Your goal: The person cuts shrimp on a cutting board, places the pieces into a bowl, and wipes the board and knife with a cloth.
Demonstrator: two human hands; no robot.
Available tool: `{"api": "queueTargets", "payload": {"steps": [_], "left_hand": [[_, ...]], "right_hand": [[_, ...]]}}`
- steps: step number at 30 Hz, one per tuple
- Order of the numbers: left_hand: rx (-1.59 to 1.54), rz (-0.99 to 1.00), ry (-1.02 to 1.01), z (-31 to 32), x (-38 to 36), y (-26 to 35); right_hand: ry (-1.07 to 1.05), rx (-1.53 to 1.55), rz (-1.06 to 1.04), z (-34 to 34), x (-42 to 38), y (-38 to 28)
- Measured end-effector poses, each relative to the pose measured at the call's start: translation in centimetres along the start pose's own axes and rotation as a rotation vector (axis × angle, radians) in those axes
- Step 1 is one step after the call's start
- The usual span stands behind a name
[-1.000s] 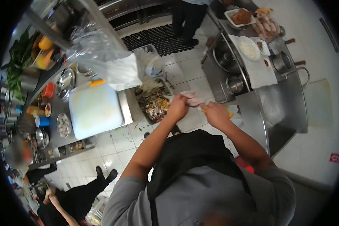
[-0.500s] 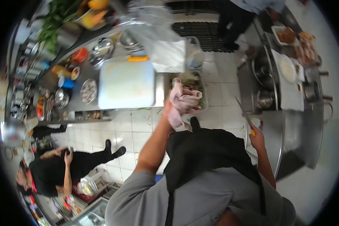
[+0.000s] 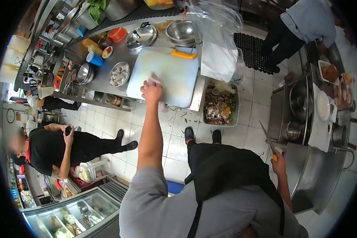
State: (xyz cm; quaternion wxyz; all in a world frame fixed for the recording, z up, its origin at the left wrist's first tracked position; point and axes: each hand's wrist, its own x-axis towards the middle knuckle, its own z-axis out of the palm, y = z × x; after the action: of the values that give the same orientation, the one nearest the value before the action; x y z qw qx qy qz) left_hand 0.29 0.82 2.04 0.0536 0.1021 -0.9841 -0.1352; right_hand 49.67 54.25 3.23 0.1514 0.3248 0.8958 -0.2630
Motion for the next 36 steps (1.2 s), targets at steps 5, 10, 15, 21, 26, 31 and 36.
{"api": "queueTargets", "payload": {"steps": [5,10,15,21,26,31,36], "left_hand": [[0.069,0.166,0.092,3.0,-0.4,1.5],[-0.059,0.504,0.044,4.5,-5.1,5.7],[-0.556,0.466,-0.288,2.4,-12.4,13.4],[-1.181,0.480,-0.177,-4.4,-6.3,11.1],[-0.535,0.392,-0.071,-2.0,-2.6,2.5],[0.070,0.373,-0.027,0.1,-7.9,3.4],[-0.265,0.397,0.230,1.6,-2.4,0.2]], "right_hand": [[0.008,0.004,0.050,-1.5,-0.5,-0.6],[0.065,0.017,-0.030,0.2,-0.3,2.4],[-0.004,0.000,0.001,-0.2,1.0,-1.6],[0.016,0.020,-0.096,0.1,3.7,-0.8],[0.062,0.083,-0.084,0.2,3.3,0.4],[0.022,0.064,0.003,0.3,2.2,-0.5],[0.023,0.107,-0.030,0.4,2.3,0.2]]}}
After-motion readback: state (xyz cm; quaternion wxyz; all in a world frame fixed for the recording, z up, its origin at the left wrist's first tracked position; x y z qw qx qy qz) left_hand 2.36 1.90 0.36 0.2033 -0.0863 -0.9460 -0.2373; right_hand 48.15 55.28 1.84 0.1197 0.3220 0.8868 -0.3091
